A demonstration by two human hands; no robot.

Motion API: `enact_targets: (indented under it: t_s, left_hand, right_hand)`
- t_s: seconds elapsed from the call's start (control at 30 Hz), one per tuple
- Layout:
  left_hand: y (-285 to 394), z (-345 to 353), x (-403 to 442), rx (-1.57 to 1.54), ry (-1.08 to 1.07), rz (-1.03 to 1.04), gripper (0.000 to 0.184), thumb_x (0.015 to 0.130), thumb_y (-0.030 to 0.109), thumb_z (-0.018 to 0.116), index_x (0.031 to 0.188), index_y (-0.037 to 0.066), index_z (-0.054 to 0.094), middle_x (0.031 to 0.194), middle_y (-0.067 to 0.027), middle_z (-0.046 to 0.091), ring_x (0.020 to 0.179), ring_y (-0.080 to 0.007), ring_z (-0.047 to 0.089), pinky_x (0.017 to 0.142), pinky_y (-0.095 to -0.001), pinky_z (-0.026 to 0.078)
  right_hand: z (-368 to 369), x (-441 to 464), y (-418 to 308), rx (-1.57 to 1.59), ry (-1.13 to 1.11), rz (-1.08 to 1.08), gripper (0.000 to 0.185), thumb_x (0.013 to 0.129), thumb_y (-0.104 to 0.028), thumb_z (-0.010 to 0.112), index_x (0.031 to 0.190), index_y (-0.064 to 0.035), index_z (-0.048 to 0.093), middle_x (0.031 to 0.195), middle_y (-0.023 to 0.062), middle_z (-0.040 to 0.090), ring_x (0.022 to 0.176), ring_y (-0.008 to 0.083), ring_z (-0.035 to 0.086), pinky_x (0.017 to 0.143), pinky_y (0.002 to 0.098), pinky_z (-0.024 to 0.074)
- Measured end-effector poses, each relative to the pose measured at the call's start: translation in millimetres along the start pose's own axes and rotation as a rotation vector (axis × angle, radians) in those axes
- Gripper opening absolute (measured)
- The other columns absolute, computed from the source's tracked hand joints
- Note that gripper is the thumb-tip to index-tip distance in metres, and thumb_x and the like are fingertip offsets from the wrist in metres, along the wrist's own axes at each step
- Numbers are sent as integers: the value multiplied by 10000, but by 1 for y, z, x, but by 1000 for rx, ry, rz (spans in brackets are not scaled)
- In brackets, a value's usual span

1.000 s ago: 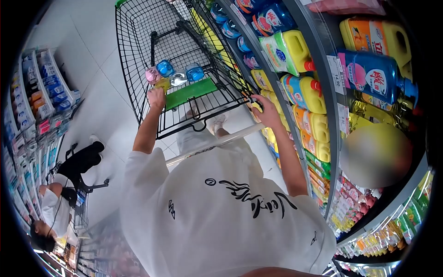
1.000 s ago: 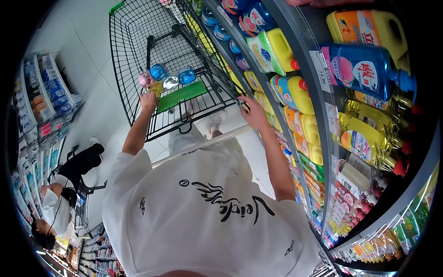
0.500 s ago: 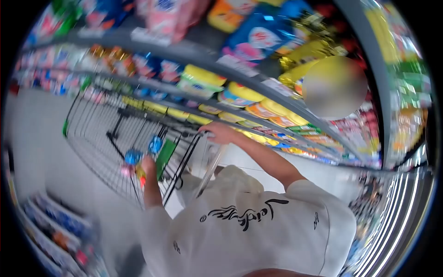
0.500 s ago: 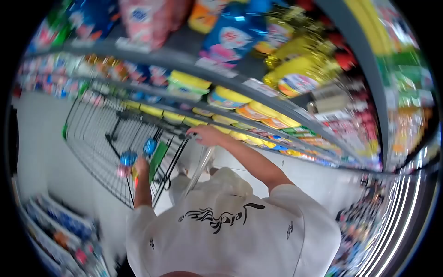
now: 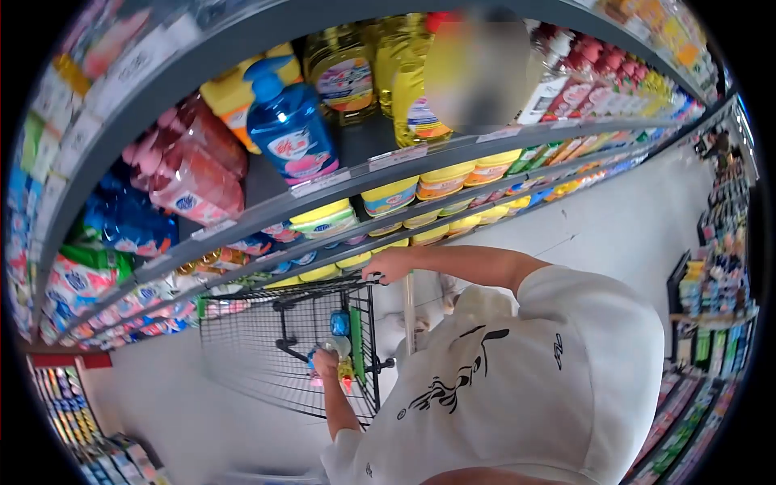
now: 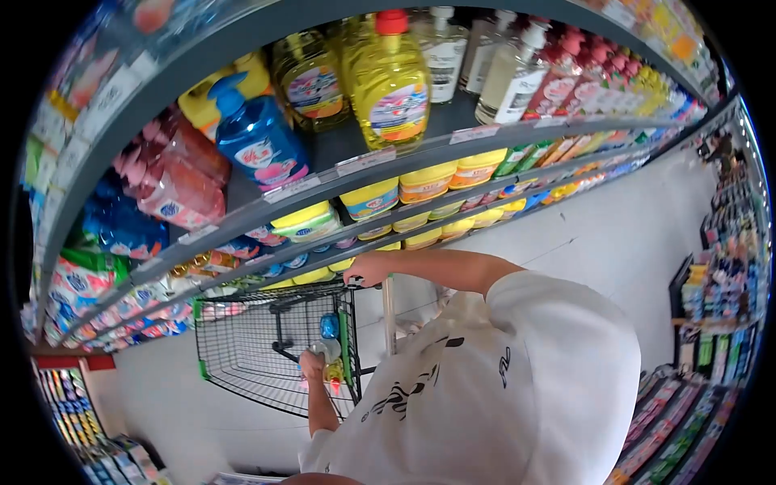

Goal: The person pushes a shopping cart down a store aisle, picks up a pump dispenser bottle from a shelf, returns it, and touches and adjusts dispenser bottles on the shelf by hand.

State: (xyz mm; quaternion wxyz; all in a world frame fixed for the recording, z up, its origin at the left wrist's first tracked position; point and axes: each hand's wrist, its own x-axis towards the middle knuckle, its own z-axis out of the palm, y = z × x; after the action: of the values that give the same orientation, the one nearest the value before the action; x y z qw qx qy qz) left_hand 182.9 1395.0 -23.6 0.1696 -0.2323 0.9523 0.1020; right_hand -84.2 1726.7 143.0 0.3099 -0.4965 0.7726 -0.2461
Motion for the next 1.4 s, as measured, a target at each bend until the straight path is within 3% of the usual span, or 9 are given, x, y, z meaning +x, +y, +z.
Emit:
enact_targets:
  t_s: [0.27,0.53,0.63,0.7,0.83,0.87,1.13,1.3,1.4]
  left_hand:
    - [43,-216,-67,135,36,-38,529,642,410,813,826,-60,657,838,-270,665,813,-420,664,727,-503,532]
    - [156,-438,-173,294,536,221,323,716,278,775,841,10,645,613,-207,604,606,-390,635,569,-460,496]
    - [210,-502,-198,152,427,181,515,680,448,755,965,25,685,715,-197,655,667,-379,619,646,-459,479]
    - [245,-535,-203,42,375,272,462,645,399,761,841,-11,682,582,-189,571,510,-340,561,543,-407,455]
    - [297,-548,-181,-187,348,532,382,612,305,744,817,-13,688,624,-172,612,566,-294,614,568,-364,467]
    - [302,-544,-169,-211,282,623,350,618,245,772,802,-30,658,632,-106,602,541,-156,549,533,-304,426]
    - [357,-494,-103,-413,-59,608,368,681,306,750,688,-47,645,528,-92,578,427,-155,547,471,-288,448]
    - [353,-451,-72,-819,-230,634,315,884,225,679,1083,-13,625,729,-8,612,580,-78,565,524,-216,461]
    - [346,-420,-63,-1174,-104,721,298,915,174,642,1129,-29,599,764,-14,627,650,-74,585,585,-216,459]
  right_hand:
    - [7,-13,-9,-15,271,-19,577,744,-205,695,1293,-159,521,1100,155,614,1072,355,575,856,479,490]
    - [-52,-43,-82,169,515,-406,673,731,-269,759,1296,-33,479,1229,177,529,1158,355,503,981,434,424]
    - [-95,-57,-121,226,573,-585,758,728,-307,804,1333,-17,453,1311,178,499,1220,329,485,1029,402,398]
    - [-126,-73,-147,325,516,-632,848,700,-295,846,1377,-13,420,1374,163,473,1273,278,461,1059,376,378]
    - [-166,-107,-168,549,341,-604,955,601,-279,909,1381,-20,423,1318,133,526,1223,231,504,1029,358,406]
    - [-171,-114,-165,609,276,-563,961,592,-268,912,1382,-21,424,1309,127,539,1209,227,517,1025,358,410]
    - [-128,-133,-108,896,390,-291,867,619,-265,871,1349,-19,472,1225,97,607,1113,203,579,986,344,435]
    - [-116,-148,-87,1132,440,-193,747,644,-230,836,1283,1,525,1191,113,634,1070,205,613,950,345,469]
    - [-117,-158,-79,1253,475,-158,673,663,-203,813,1244,14,555,1135,114,664,1027,198,639,915,338,496]
